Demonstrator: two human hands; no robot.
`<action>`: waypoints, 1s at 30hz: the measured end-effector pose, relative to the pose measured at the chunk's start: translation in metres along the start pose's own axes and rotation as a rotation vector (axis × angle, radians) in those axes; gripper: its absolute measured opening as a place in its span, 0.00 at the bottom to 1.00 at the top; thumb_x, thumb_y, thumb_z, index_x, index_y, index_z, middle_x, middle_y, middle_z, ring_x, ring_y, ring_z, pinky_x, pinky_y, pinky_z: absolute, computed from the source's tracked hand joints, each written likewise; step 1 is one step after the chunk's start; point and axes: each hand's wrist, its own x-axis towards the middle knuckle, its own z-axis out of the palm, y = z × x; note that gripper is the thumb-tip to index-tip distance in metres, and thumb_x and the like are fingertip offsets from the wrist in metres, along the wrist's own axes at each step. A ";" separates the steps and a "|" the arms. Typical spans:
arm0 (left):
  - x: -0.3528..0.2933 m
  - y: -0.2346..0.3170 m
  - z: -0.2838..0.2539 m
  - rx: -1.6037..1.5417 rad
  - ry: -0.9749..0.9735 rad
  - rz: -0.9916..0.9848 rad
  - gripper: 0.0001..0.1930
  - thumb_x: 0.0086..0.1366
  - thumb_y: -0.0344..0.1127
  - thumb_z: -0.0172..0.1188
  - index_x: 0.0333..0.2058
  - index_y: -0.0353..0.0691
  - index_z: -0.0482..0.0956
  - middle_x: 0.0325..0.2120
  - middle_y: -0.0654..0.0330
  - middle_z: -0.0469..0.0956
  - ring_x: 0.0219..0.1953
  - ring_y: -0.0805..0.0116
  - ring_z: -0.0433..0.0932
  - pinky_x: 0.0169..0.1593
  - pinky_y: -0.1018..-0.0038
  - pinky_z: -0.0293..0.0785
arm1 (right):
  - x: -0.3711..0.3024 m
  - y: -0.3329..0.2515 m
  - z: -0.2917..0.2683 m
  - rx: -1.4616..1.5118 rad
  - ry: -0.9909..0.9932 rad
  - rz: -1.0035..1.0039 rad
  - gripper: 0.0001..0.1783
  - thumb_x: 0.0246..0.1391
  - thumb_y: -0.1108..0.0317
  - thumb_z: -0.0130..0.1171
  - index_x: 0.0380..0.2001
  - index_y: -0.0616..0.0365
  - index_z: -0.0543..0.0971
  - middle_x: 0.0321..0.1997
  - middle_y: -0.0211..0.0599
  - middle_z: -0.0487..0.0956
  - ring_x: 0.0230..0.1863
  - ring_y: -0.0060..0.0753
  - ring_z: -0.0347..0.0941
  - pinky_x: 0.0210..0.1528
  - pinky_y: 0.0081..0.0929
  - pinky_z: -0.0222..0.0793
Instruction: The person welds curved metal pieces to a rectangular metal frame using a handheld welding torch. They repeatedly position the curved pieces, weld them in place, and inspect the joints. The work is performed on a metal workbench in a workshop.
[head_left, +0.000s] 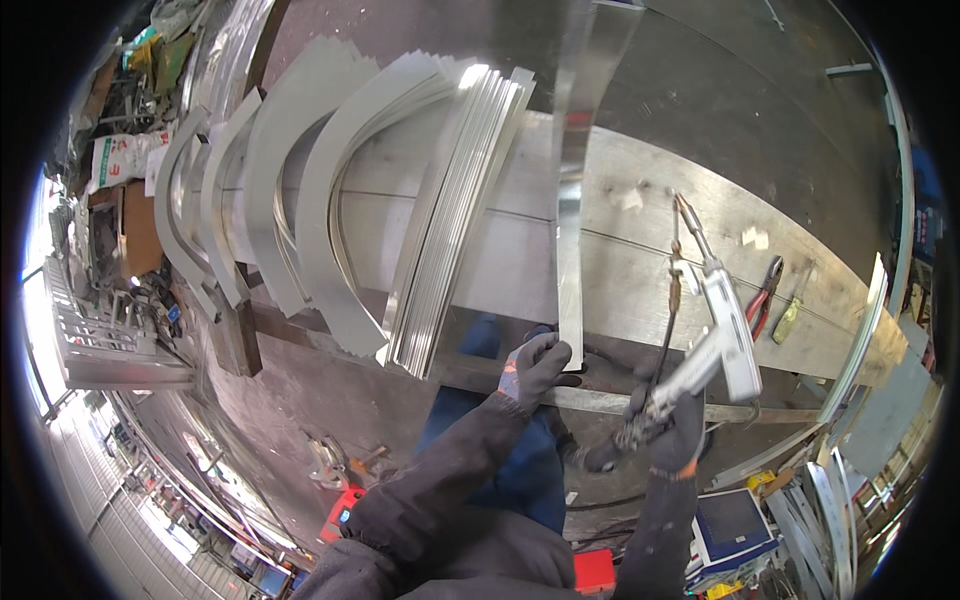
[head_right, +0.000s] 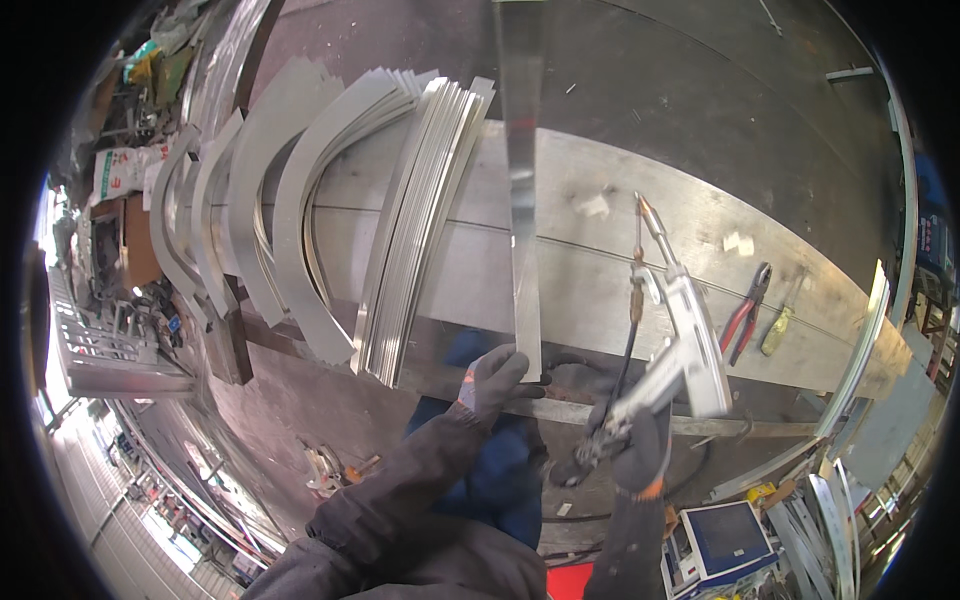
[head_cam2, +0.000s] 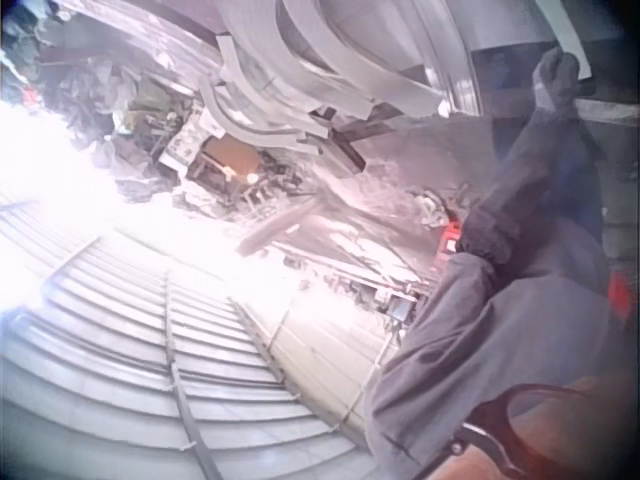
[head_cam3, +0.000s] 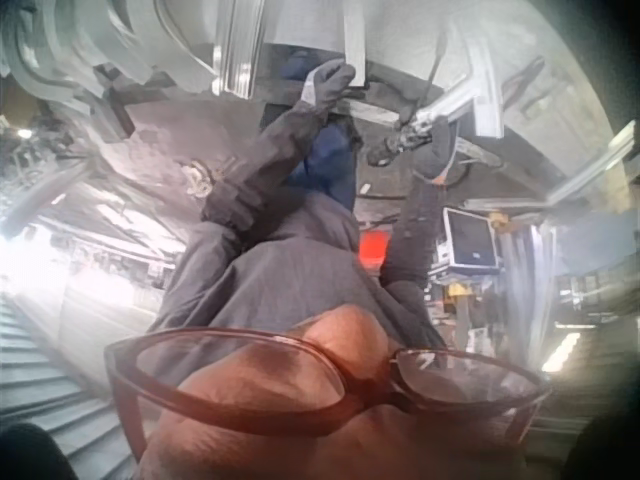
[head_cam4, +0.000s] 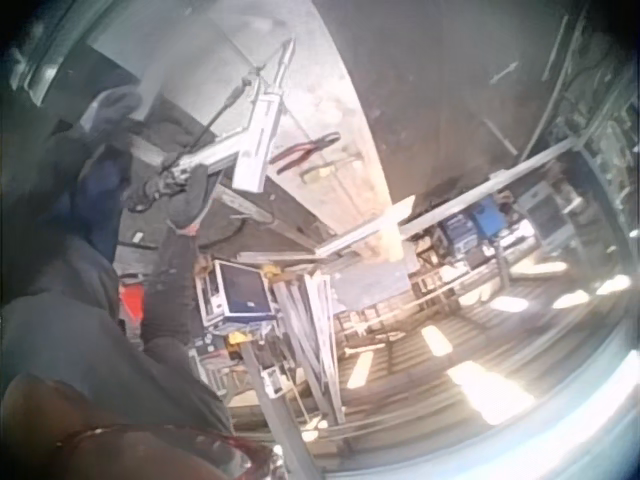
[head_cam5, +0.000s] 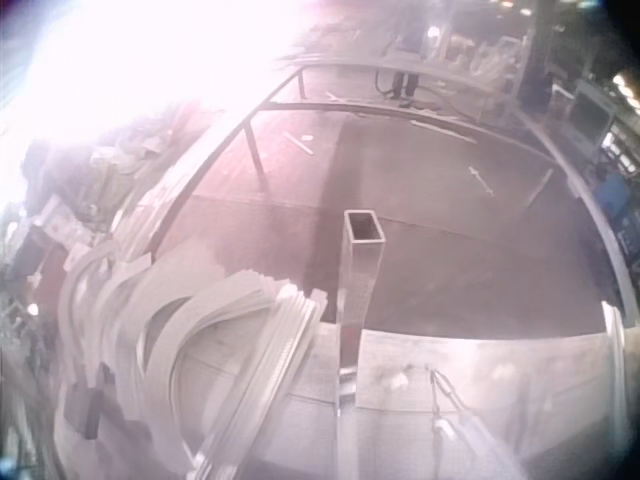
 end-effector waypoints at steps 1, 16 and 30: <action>0.001 -0.001 -0.001 0.006 -0.003 -0.008 0.16 0.73 0.41 0.59 0.46 0.31 0.79 0.38 0.61 0.79 0.42 0.71 0.81 0.43 0.70 0.85 | -0.021 -0.002 -0.007 0.060 0.033 0.200 0.42 0.64 0.31 0.46 0.54 0.65 0.72 0.35 0.47 0.82 0.27 0.39 0.79 0.32 0.36 0.78; 0.007 -0.007 -0.016 0.161 0.022 0.020 0.17 0.68 0.42 0.64 0.43 0.31 0.80 0.30 0.66 0.79 0.34 0.80 0.76 0.40 0.76 0.79 | -0.115 -0.015 0.073 -0.073 0.108 0.278 0.41 0.63 0.34 0.56 0.52 0.69 0.72 0.33 0.55 0.79 0.27 0.42 0.79 0.26 0.31 0.78; 0.003 0.000 -0.015 0.094 -0.005 0.022 0.19 0.68 0.44 0.66 0.45 0.31 0.79 0.30 0.66 0.81 0.32 0.81 0.76 0.36 0.80 0.74 | -0.106 -0.023 0.102 -0.063 -0.037 0.393 0.48 0.61 0.31 0.58 0.66 0.59 0.60 0.36 0.42 0.74 0.19 0.32 0.74 0.17 0.28 0.74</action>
